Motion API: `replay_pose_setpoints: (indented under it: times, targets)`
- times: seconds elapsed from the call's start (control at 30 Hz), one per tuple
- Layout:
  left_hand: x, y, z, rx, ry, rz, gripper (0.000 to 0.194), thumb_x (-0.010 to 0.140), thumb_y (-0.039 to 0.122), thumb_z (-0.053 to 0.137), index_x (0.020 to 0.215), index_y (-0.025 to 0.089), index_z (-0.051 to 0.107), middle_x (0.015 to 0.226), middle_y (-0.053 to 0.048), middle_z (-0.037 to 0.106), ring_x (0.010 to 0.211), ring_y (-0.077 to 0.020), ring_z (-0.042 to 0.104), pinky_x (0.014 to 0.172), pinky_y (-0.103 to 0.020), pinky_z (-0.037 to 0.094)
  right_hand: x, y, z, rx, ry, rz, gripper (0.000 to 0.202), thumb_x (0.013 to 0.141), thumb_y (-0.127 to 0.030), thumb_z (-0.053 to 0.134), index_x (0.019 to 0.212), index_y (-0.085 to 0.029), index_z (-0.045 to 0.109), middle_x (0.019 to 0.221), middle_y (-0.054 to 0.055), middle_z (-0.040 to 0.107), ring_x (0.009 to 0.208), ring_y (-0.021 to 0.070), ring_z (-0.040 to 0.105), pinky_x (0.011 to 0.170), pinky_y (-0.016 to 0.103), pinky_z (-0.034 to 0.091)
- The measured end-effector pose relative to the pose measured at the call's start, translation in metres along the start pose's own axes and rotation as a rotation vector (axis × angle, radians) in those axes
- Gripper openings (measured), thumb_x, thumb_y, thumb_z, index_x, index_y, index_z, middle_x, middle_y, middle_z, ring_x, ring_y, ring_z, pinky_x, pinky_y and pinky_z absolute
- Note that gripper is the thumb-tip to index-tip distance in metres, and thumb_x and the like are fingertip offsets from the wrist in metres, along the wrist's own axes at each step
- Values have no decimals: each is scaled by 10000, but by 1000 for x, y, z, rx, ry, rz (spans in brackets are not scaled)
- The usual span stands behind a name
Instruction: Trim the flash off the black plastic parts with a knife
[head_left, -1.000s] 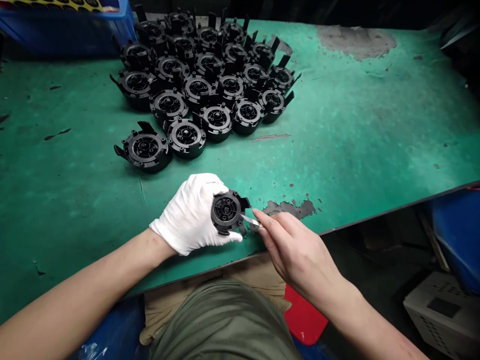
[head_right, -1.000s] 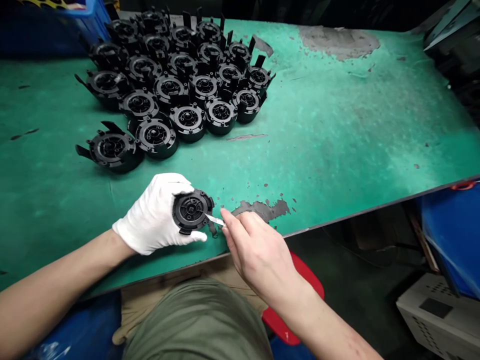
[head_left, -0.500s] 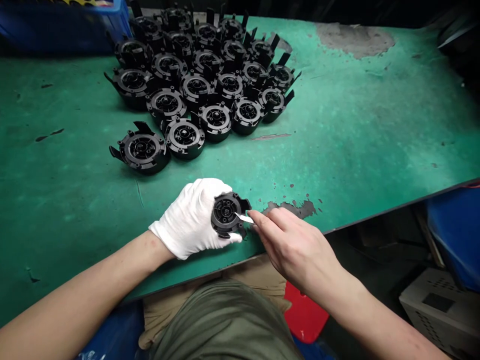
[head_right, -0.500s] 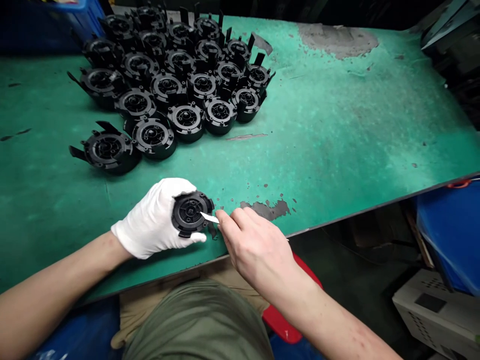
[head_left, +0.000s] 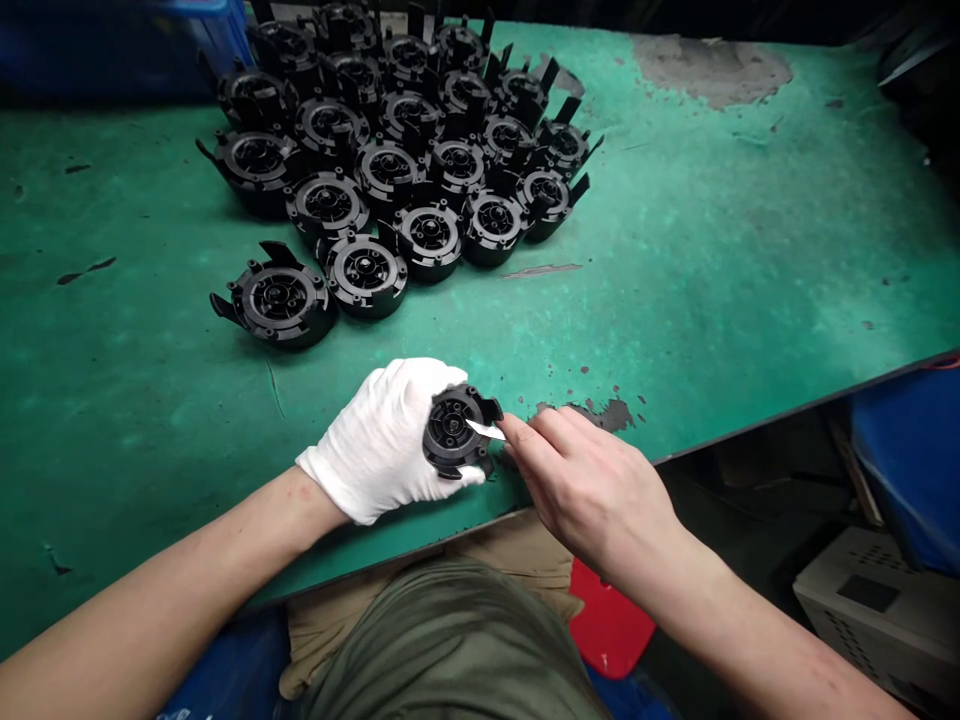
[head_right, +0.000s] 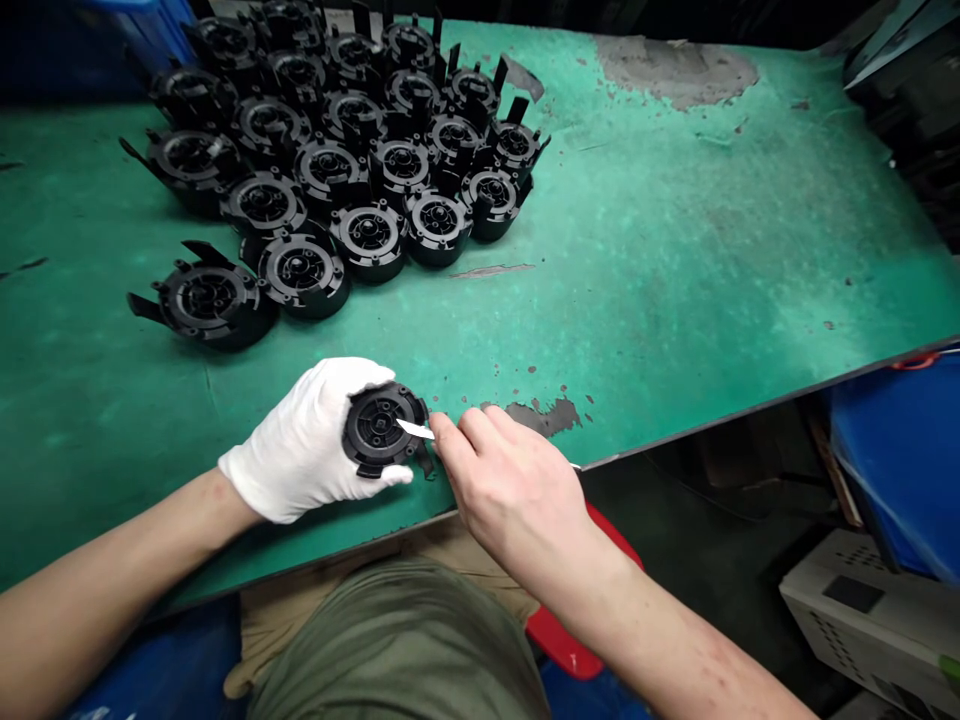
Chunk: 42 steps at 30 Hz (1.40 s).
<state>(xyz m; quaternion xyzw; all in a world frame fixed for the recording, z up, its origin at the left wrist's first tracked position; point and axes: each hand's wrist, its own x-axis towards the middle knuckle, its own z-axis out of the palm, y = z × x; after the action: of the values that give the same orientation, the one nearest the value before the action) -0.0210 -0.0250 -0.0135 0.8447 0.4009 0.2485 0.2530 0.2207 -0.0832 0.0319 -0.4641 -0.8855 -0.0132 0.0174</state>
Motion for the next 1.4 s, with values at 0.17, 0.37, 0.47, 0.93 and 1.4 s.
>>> replay_pose_setpoints:
  times: [0.17,0.37,0.47,0.93,1.4]
  targets:
    - [-1,-1,2,29,19,19,772,702,614,905,1264,191,586,1214,-172,709,1129,-407,709,976,-571,601,3,0,0,-16,3,8,287,1049,-96,552,1310,-136,663,857,48,589,780,223,480,697,377,378]
    - [-5,-5,6,59,44,55,852,734,604,885,1370,159,535,1256,-191,694,1157,-416,702,998,-570,592,4,-4,2,-20,24,34,266,1028,-61,550,1245,-126,688,850,50,577,782,219,472,706,363,372]
    - [-7,-4,8,70,57,53,877,735,597,889,1398,164,513,1277,-190,681,1180,-418,695,1029,-574,582,2,-9,6,-28,47,70,282,1035,-73,553,1279,-128,682,854,47,578,783,219,468,695,366,358]
    - [-11,-14,-1,-76,-89,151,1002,880,435,795,1677,155,257,1612,-247,552,1482,-400,588,1217,-542,541,-24,11,7,346,161,15,294,1123,-161,513,1402,-124,599,1008,78,734,857,184,688,751,299,549]
    - [-10,-17,-7,-193,-166,116,1035,862,497,869,1692,211,320,1716,-212,449,1578,-404,476,1300,-590,458,-4,32,6,176,4,-172,305,1161,-276,467,1360,-110,626,912,50,694,702,169,674,579,311,453]
